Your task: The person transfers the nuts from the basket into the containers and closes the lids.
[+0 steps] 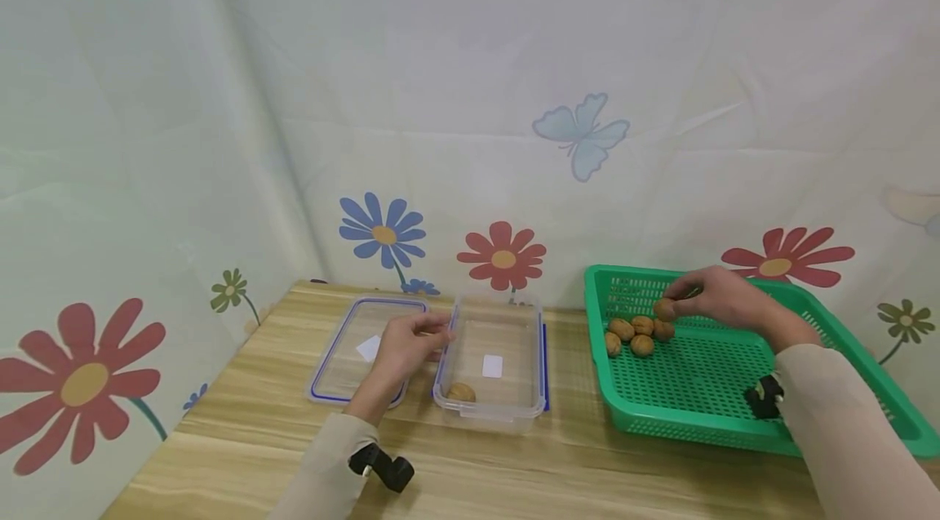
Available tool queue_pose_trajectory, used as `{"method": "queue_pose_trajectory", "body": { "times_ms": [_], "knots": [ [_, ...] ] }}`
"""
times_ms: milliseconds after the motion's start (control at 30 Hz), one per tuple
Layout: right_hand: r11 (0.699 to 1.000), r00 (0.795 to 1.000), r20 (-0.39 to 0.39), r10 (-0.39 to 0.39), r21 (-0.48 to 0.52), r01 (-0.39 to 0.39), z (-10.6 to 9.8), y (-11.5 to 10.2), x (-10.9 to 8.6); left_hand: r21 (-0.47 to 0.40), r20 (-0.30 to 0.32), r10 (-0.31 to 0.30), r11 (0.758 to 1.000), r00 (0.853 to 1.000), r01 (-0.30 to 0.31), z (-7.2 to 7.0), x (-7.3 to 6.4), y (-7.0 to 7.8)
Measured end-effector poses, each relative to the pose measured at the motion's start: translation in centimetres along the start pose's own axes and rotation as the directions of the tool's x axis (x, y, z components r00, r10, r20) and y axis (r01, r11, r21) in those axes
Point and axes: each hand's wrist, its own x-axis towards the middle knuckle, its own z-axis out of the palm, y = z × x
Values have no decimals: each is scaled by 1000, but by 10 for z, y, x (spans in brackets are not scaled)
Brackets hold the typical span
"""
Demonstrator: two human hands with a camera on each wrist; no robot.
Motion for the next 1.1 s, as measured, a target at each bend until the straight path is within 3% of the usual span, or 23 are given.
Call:
{"method": "queue_pose_trajectory", "body": {
  "times_ms": [300, 500, 800, 1100],
  "knots": [
    [997, 994, -79, -75, -35, 72, -5, -46, 0, -3, 5, 5, 1000, 1000, -5, 0, 0, 0],
    [996, 988, -126, -84, -6, 84, -4, -75, -5, -3, 4, 7, 1000, 1000, -7, 0, 0, 1],
    [986, 979, -172, -107, 106, 126, 9, -116, -12, -3, 5, 1, 1000, 1000, -1, 0, -3, 1],
    [944, 967, -181, -179, 245, 221, 35, -147, -7, 10, -3, 0, 1000, 1000, 0, 0, -3, 3]
  ]
}}
